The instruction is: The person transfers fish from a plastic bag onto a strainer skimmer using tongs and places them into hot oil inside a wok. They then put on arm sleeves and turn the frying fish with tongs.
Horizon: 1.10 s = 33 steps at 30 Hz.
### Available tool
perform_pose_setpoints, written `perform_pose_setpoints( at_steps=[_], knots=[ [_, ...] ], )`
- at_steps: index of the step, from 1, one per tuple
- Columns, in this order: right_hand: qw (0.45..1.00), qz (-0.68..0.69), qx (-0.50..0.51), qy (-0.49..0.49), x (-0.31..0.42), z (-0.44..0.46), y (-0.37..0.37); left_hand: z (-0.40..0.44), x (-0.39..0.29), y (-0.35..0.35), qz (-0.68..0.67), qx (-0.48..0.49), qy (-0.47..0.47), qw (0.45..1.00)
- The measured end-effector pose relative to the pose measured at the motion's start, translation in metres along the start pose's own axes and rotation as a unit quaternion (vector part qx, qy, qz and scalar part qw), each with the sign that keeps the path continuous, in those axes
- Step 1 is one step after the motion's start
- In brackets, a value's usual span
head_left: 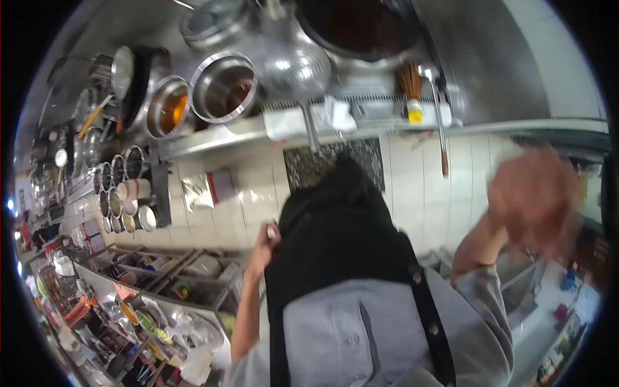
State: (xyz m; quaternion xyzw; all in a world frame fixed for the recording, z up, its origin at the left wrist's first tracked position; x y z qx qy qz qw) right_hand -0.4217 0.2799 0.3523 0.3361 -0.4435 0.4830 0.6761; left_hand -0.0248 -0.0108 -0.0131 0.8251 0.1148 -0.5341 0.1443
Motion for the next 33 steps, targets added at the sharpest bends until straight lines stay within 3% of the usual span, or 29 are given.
perform_pose_setpoints(
  at_steps=[2, 3, 4, 6, 7, 8, 9, 10, 11, 13, 15, 17, 18, 21, 24, 27, 28, 31, 32, 33],
  knots=[
    [0.985, -0.040, -0.138, -0.091, -0.054, 0.021, 0.007, 0.034, -0.040, -0.007, 0.041, 0.025, 0.061, 0.997],
    [0.955, -0.034, -0.167, -0.244, -0.096, 0.003, 0.013, 0.047, -0.055, -0.011, 0.054, 0.030, 0.084, 0.995],
    [0.929, -0.043, -0.152, -0.336, -0.139, -0.020, 0.018, 0.057, -0.079, -0.014, 0.102, 0.052, 0.073, 0.991],
    [0.918, -0.101, -0.066, -0.379, -0.228, -0.085, 0.016, 0.090, -0.124, -0.021, 0.197, 0.093, 0.031, 0.975],
    [0.894, -0.146, -0.035, -0.421, -0.247, -0.105, 0.006, 0.110, -0.137, -0.023, 0.299, 0.092, -0.046, 0.949],
    [0.891, -0.200, 0.009, -0.408, -0.266, -0.128, -0.003, 0.131, -0.165, -0.036, 0.311, 0.103, -0.096, 0.940],
    [0.873, -0.158, 0.011, -0.461, -0.274, -0.142, -0.010, 0.152, -0.196, -0.058, 0.321, 0.113, -0.146, 0.929],
    [0.902, -0.244, -0.020, -0.357, -0.287, -0.151, -0.012, 0.174, -0.210, -0.086, 0.260, 0.126, -0.140, 0.947],
    [0.889, -0.225, -0.053, -0.396, -0.280, -0.149, -0.006, 0.193, -0.222, -0.118, 0.199, 0.141, -0.134, 0.960],
    [0.858, -0.185, -0.118, -0.465, -0.266, -0.138, 0.006, 0.223, -0.224, -0.178, 0.237, 0.268, -0.139, 0.923],
    [0.871, -0.212, -0.164, -0.411, -0.263, -0.135, 0.015, 0.237, -0.214, -0.227, 0.307, 0.378, -0.174, 0.856],
    [0.869, -0.218, -0.223, -0.384, -0.246, -0.119, 0.025, 0.249, -0.217, -0.246, 0.313, 0.412, -0.158, 0.841],
    [0.888, -0.253, -0.236, -0.304, -0.235, -0.105, 0.030, 0.255, -0.222, -0.248, 0.295, 0.424, -0.127, 0.847],
    [0.899, -0.334, -0.012, -0.284, -0.297, -0.149, 0.042, 0.266, -0.226, -0.256, 0.311, 0.458, -0.114, 0.825],
    [0.808, -0.266, -0.016, -0.525, -0.271, -0.130, 0.036, 0.270, -0.233, -0.258, 0.280, 0.467, -0.083, 0.835],
    [0.825, -0.288, -0.064, -0.482, -0.255, -0.134, 0.036, 0.271, -0.233, -0.263, 0.249, 0.485, -0.071, 0.835],
    [0.877, -0.313, -0.090, -0.354, -0.249, -0.134, 0.037, 0.271, -0.226, -0.264, 0.241, 0.486, -0.087, 0.836],
    [0.852, -0.319, -0.010, -0.416, -0.254, -0.159, 0.032, 0.269, -0.211, -0.265, 0.208, 0.488, -0.121, 0.839],
    [0.862, -0.377, -0.018, -0.338, -0.246, -0.157, 0.029, 0.268, -0.212, -0.266, 0.207, 0.497, -0.119, 0.834],
    [0.849, -0.379, 0.003, -0.368, -0.246, -0.158, 0.029, 0.267, -0.212, -0.267, 0.205, 0.505, -0.115, 0.830]
  ],
)
Point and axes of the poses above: each hand's wrist, its own z-axis towards the middle knuckle, its own y-axis out of the back of the hand, x = y × z, the point moved 3 cm from there along z, towards the middle knuckle, and after that the axes turned 3 degrees about -y, right-handed, at the moved point
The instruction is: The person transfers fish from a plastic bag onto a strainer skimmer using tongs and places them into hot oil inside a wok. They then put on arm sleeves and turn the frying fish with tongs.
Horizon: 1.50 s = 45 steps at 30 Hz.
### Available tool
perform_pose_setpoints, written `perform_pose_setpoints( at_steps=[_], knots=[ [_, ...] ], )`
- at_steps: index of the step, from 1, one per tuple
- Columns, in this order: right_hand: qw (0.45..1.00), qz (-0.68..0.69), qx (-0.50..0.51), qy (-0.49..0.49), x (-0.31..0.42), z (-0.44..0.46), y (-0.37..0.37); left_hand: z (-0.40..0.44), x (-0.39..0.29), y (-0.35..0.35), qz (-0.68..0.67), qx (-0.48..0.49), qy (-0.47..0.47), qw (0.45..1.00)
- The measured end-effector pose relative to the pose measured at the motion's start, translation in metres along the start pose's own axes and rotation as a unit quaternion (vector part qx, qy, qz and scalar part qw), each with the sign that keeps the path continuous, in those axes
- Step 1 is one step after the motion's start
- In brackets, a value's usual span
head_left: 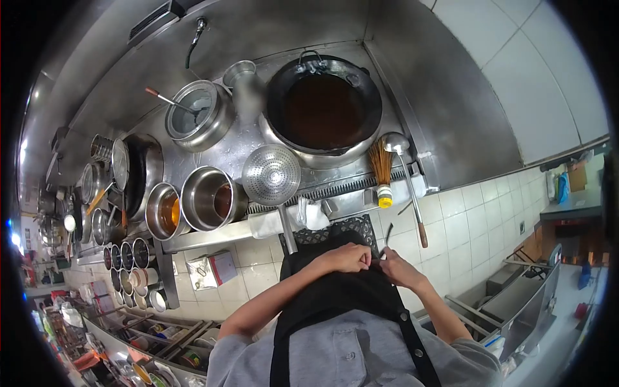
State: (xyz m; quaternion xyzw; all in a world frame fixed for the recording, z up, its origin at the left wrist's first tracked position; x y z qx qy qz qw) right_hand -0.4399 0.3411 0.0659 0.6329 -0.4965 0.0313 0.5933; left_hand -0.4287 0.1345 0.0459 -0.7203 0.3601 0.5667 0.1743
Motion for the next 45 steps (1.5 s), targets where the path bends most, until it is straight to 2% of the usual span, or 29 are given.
perform_pose_setpoints(
  at_steps=[2, 3, 5, 6, 7, 8, 10, 11, 13, 14, 17, 20, 21, 23, 24, 25, 27, 30, 31, 34, 35, 38, 39, 40, 41, 42, 44, 45],
  knots=[
    [0.997, -0.027, 0.059, -0.044, -0.001, -0.001, -0.001, 0.001, -0.006, -0.003, 0.021, 0.010, 0.014, 1.000],
    [0.998, -0.001, 0.036, -0.054, 0.013, 0.005, 0.012, 0.000, -0.013, -0.003, 0.042, 0.009, 0.022, 0.999],
    [0.985, -0.015, -0.033, -0.171, 0.010, 0.012, -0.002, 0.005, -0.012, -0.011, 0.083, -0.011, 0.012, 0.996],
    [0.971, -0.025, -0.068, -0.226, 0.007, 0.010, -0.005, 0.013, -0.003, -0.023, 0.120, 0.010, -0.010, 0.993],
    [0.971, 0.006, -0.034, -0.237, 0.006, 0.009, -0.006, 0.021, 0.007, -0.032, 0.159, 0.027, -0.029, 0.986],
    [0.980, 0.041, -0.045, -0.188, 0.008, 0.010, -0.008, 0.024, 0.013, -0.036, 0.198, 0.042, -0.041, 0.978],
    [0.987, 0.117, -0.064, -0.094, 0.004, 0.004, -0.013, 0.019, -0.006, -0.031, 0.190, 0.037, -0.042, 0.980],
    [0.986, 0.123, -0.018, -0.106, 0.001, -0.001, -0.007, 0.018, -0.012, -0.030, 0.180, 0.035, -0.040, 0.982],
    [0.989, 0.134, -0.017, -0.061, -0.005, -0.013, 0.002, 0.019, -0.013, -0.032, 0.143, 0.003, -0.034, 0.989],
    [0.989, 0.140, -0.020, -0.039, -0.006, -0.017, 0.003, 0.020, -0.015, -0.032, 0.151, 0.016, -0.030, 0.988],
    [0.977, 0.184, -0.007, -0.106, -0.014, -0.022, -0.001, 0.022, -0.025, -0.031, 0.182, 0.044, -0.008, 0.982],
    [0.988, 0.121, 0.007, -0.094, -0.012, -0.017, 0.012, 0.021, -0.035, -0.032, 0.209, 0.028, 0.022, 0.977],
    [0.993, 0.060, -0.051, -0.085, -0.014, -0.014, 0.007, 0.023, -0.031, -0.034, 0.211, 0.017, 0.024, 0.977],
    [0.986, 0.099, -0.078, -0.107, -0.002, -0.011, 0.006, 0.018, -0.034, -0.028, 0.227, 0.004, 0.040, 0.973],
    [0.982, 0.118, -0.090, -0.119, 0.004, -0.010, 0.007, 0.027, -0.024, -0.032, 0.229, 0.040, 0.030, 0.972],
    [0.992, 0.063, -0.103, -0.041, -0.002, -0.009, 0.003, 0.047, -0.003, -0.043, 0.231, 0.076, 0.019, 0.970],
    [0.976, 0.190, -0.039, -0.098, -0.024, -0.020, -0.006, 0.071, 0.028, -0.052, 0.197, 0.143, -0.026, 0.970],
    [0.945, 0.296, 0.018, -0.137, -0.024, -0.016, 0.003, 0.059, 0.022, -0.041, 0.090, 0.130, -0.047, 0.986],
    [0.935, 0.321, 0.026, -0.147, -0.020, -0.017, 0.006, 0.057, 0.016, -0.039, 0.096, 0.113, 0.002, 0.989],
    [0.962, 0.198, 0.035, -0.184, -0.024, -0.011, 0.008, 0.048, -0.011, -0.039, 0.165, -0.008, -0.014, 0.986],
    [0.963, 0.217, 0.007, -0.162, -0.029, -0.010, 0.004, 0.037, -0.031, -0.033, 0.158, -0.003, -0.013, 0.987],
    [0.980, 0.182, -0.029, -0.071, -0.021, -0.006, 0.009, 0.037, -0.035, -0.039, 0.157, -0.061, -0.063, 0.984],
    [0.965, 0.242, 0.009, -0.097, -0.019, -0.005, 0.012, 0.028, -0.039, -0.040, 0.073, -0.080, -0.056, 0.993],
    [0.945, 0.300, 0.045, -0.125, -0.019, -0.012, 0.018, 0.035, -0.026, -0.045, 0.092, -0.066, -0.044, 0.993],
    [0.875, 0.406, 0.079, -0.250, -0.024, -0.019, 0.014, 0.037, -0.021, -0.048, 0.090, -0.093, -0.024, 0.991],
    [0.854, 0.433, 0.077, -0.279, -0.033, -0.019, 0.011, 0.037, -0.016, -0.048, 0.091, -0.125, 0.002, 0.988],
    [0.798, 0.492, 0.080, -0.339, -0.048, -0.029, -0.003, 0.038, -0.011, -0.047, 0.073, -0.120, -0.049, 0.989],
    [0.857, 0.431, 0.106, -0.262, -0.036, -0.022, 0.007, 0.037, -0.018, -0.043, 0.042, -0.099, -0.038, 0.993]
  ],
)
Point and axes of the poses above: each hand's wrist, its own z-axis towards the middle knuckle, its own y-axis out of the back of the hand, x = y × z, the point moved 3 cm from there along z, towards the middle knuckle, and after that the axes turned 3 degrees about -y, right-handed, at the moved point
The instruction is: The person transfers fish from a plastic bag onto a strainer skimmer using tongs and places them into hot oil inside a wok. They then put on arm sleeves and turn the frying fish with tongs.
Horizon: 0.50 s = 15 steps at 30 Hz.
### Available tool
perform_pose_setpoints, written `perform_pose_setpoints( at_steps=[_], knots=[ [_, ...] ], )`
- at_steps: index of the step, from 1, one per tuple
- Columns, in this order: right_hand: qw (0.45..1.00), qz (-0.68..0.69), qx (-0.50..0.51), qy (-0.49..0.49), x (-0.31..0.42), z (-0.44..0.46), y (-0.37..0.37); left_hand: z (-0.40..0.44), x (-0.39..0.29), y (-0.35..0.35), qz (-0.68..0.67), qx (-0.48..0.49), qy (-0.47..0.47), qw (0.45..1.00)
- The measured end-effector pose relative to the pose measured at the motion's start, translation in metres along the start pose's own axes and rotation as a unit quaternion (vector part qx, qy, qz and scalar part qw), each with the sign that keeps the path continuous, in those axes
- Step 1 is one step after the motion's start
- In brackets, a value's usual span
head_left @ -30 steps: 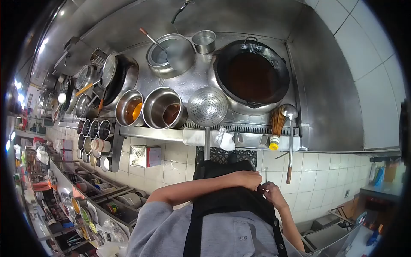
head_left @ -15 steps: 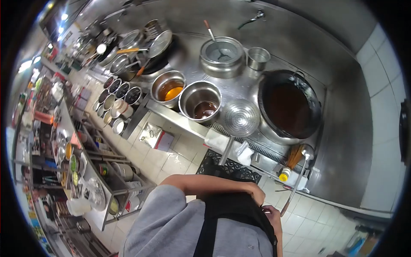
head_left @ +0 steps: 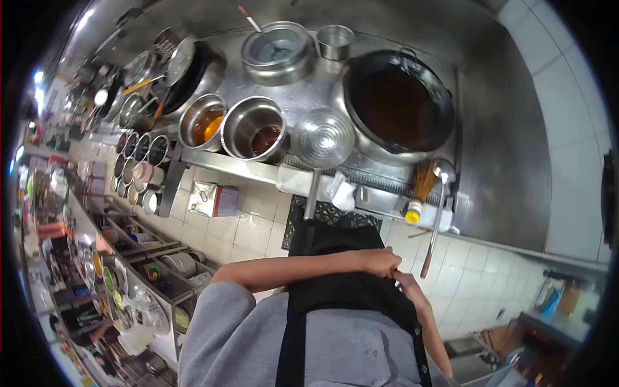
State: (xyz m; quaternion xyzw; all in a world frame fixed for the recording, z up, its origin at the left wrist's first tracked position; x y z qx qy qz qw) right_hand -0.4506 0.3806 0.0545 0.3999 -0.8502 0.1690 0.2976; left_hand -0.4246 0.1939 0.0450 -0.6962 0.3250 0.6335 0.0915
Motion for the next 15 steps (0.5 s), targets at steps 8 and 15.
perform_pose_setpoints(
  at_steps=[8, 15],
  knots=[
    [0.973, -0.208, -0.100, 0.019, 0.021, -0.006, 0.001, -0.006, -0.010, 0.043, 0.002, 0.035, 0.022, 0.999],
    [0.874, -0.225, -0.360, 0.235, 0.083, -0.030, 0.049, -0.164, -0.194, 0.209, -0.017, -0.277, -0.078, 0.958]
  ],
)
Point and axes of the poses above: each hand's wrist, its own z-axis towards the middle knuckle, its own y-axis out of the back of the hand, x = y × z, the point moved 3 cm from there along z, towards the middle knuckle, and after that the axes turned 3 degrees about -y, right-handed, at the moved point
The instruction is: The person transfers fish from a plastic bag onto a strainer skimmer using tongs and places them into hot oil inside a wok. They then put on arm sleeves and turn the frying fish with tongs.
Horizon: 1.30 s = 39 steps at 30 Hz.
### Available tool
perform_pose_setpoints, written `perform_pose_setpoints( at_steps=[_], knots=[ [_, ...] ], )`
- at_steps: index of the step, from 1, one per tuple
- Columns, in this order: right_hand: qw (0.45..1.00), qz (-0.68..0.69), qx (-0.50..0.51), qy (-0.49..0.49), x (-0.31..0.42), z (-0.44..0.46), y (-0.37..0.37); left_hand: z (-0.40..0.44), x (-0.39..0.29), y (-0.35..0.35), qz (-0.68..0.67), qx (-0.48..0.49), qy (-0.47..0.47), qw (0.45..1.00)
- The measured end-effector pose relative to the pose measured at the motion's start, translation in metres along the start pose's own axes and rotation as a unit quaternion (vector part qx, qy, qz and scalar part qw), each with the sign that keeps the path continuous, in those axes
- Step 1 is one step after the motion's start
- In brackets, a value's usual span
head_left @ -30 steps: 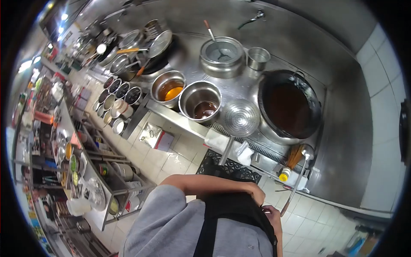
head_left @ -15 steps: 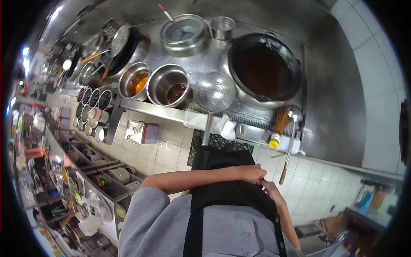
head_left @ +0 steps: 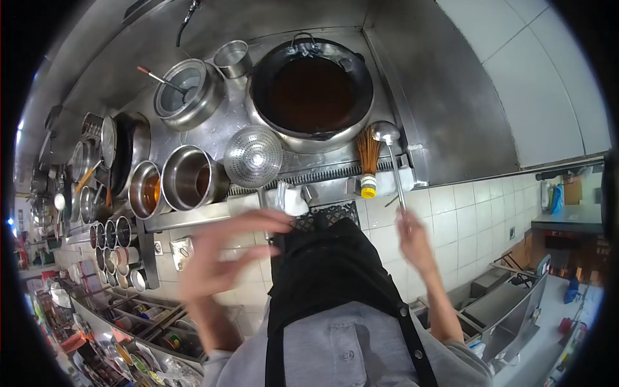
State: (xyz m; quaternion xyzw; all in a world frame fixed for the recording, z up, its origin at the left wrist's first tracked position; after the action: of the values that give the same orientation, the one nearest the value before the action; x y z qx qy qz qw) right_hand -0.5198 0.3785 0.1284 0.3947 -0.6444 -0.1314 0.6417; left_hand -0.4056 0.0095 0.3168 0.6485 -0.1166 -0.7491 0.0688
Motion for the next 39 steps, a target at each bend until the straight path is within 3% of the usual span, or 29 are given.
perform_pose_setpoints(
  at_steps=[3, 6, 9, 15, 21, 23, 25, 27, 29, 31, 33, 34, 36, 38, 39],
  knots=[
    [0.975, 0.064, -0.143, 0.158, 0.134, 0.043, 0.120, -0.013, -0.105, 0.068, 0.214, -0.162, -0.259, 0.928],
    [0.883, 0.014, -0.185, 0.432, 0.262, 0.044, 0.191, -0.003, -0.170, 0.070, 0.376, -0.098, -0.403, 0.829],
    [0.791, -0.081, -0.118, 0.595, 0.350, 0.042, 0.186, 0.015, -0.193, 0.051, 0.438, -0.012, -0.447, 0.780],
    [0.713, -0.182, -0.043, 0.676, 0.399, 0.055, 0.150, 0.015, -0.187, 0.036, 0.459, 0.035, -0.463, 0.757],
    [0.709, -0.153, -0.030, 0.688, 0.398, 0.062, 0.151, 0.019, -0.179, 0.046, 0.438, 0.016, -0.480, 0.760],
    [0.738, -0.119, -0.034, 0.664, 0.385, 0.067, 0.161, 0.023, -0.173, 0.066, 0.411, -0.036, -0.476, 0.777],
    [0.779, -0.046, -0.039, 0.625, 0.361, 0.075, 0.175, 0.019, -0.143, 0.090, 0.358, -0.152, -0.432, 0.814],
    [0.850, 0.043, -0.010, 0.524, 0.300, 0.099, 0.166, 0.018, -0.067, 0.107, 0.242, -0.293, -0.317, 0.869],
    [0.923, 0.122, 0.058, 0.360, 0.206, 0.130, 0.125, 0.017, 0.051, 0.091, 0.082, -0.352, -0.139, 0.922],
    [0.955, 0.181, 0.172, 0.160, 0.075, 0.143, 0.043, -0.007, 0.192, 0.024, -0.082, -0.296, 0.053, 0.950],
    [0.933, 0.229, 0.278, -0.016, -0.062, 0.115, -0.061, -0.043, 0.290, -0.073, -0.186, -0.192, 0.176, 0.947],
    [0.910, 0.261, 0.309, -0.091, -0.115, 0.092, -0.106, -0.049, 0.299, -0.110, -0.191, -0.146, 0.198, 0.950],
    [0.869, 0.329, 0.302, -0.213, -0.176, 0.056, -0.161, -0.007, 0.258, -0.124, -0.076, -0.102, 0.145, 0.981],
    [0.847, 0.327, 0.193, -0.373, -0.202, 0.036, -0.184, 0.021, 0.205, -0.130, 0.042, -0.053, 0.097, 0.993],
    [0.855, 0.309, 0.158, -0.385, -0.243, 0.035, -0.215, 0.041, 0.201, -0.122, 0.104, -0.080, 0.078, 0.988]
  ],
)
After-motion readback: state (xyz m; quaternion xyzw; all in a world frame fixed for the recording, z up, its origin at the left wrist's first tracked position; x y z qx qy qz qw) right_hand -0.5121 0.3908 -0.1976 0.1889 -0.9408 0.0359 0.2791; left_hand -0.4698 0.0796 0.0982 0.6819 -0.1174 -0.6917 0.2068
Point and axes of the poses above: each hand's wrist, its own z-axis towards the middle knuckle, its own y-axis out of the back of the hand, x = y × z, the point moved 3 cm from there along z, towards the middle knuckle, and after that the axes turned 3 degrees about -y, right-handed, at the moved point
